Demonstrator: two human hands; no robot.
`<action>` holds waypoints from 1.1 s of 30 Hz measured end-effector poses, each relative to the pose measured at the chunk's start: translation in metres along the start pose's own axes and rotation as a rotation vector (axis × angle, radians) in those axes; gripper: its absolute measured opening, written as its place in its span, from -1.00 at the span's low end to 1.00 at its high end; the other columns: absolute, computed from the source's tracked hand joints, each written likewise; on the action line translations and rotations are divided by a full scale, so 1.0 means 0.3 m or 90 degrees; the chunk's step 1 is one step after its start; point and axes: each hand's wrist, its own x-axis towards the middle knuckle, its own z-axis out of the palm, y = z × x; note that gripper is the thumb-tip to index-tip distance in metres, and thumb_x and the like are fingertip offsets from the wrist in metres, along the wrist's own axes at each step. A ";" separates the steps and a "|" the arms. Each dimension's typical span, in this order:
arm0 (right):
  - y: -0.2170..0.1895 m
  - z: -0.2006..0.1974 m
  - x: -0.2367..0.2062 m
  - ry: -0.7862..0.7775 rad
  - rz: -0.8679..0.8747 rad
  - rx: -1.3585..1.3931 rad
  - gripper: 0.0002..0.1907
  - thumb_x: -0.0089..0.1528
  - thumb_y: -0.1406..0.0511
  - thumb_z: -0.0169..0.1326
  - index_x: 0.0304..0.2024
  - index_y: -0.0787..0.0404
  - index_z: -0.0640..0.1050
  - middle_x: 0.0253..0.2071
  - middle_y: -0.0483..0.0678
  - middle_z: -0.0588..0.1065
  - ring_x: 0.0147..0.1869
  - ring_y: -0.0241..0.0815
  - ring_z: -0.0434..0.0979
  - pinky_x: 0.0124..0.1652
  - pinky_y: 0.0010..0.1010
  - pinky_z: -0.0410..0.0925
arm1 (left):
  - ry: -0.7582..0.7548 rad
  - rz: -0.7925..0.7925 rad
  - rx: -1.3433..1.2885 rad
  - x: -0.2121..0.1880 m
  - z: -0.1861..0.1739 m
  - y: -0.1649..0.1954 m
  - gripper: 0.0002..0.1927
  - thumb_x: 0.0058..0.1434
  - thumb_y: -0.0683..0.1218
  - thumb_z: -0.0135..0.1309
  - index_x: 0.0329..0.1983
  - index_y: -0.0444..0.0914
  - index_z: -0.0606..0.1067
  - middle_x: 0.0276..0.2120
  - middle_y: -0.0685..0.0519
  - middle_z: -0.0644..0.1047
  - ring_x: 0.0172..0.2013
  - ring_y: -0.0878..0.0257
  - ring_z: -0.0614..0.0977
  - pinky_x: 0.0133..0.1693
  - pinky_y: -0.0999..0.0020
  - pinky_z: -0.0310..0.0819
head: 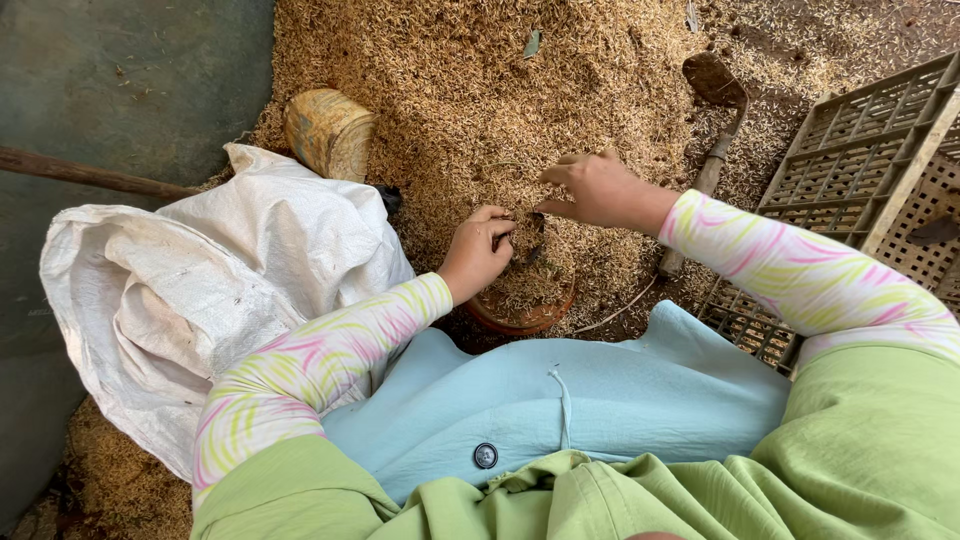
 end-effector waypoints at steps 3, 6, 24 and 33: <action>-0.040 0.054 0.026 0.051 -0.069 0.194 -0.59 0.23 0.12 0.24 0.03 0.21 0.63 -0.01 0.08 0.59 -0.12 -0.08 0.65 -0.08 -0.30 0.55 | 0.035 0.068 0.004 0.004 0.004 0.008 -0.69 0.15 -0.23 0.08 -0.04 -0.36 0.63 0.08 -0.18 0.54 -0.10 -0.03 0.66 -0.02 0.21 0.54; 0.011 0.044 0.064 0.047 -0.036 0.240 -0.82 0.25 0.28 0.21 -0.12 0.18 0.70 -0.20 0.01 0.66 -0.25 -0.18 0.68 -0.19 -0.43 0.57 | 0.025 0.030 -0.012 -0.003 0.001 0.011 -0.67 0.16 -0.23 0.05 -0.01 -0.35 0.60 0.12 -0.16 0.52 -0.12 0.01 0.66 -0.01 0.24 0.54; -0.156 0.085 -0.061 0.206 -0.333 -0.023 -0.74 0.08 0.30 0.26 -0.19 0.28 0.62 -0.19 0.05 0.55 -0.07 0.01 0.53 -0.07 -0.12 0.42 | 0.059 0.050 0.012 0.012 -0.059 0.052 -0.87 0.16 -0.28 0.12 -0.23 -0.29 0.59 -0.20 -0.05 0.52 -0.25 0.05 0.61 -0.18 0.22 0.52; -0.099 0.058 -0.048 0.174 -0.323 0.126 -0.83 0.19 0.37 0.20 -0.23 0.39 0.61 -0.17 0.12 0.55 -0.11 0.03 0.59 -0.09 -0.21 0.52 | 0.035 0.052 0.090 0.004 -0.158 0.094 -0.84 0.27 -0.21 0.07 -0.11 -0.25 0.58 -0.14 0.00 0.52 -0.14 0.12 0.62 -0.09 0.24 0.54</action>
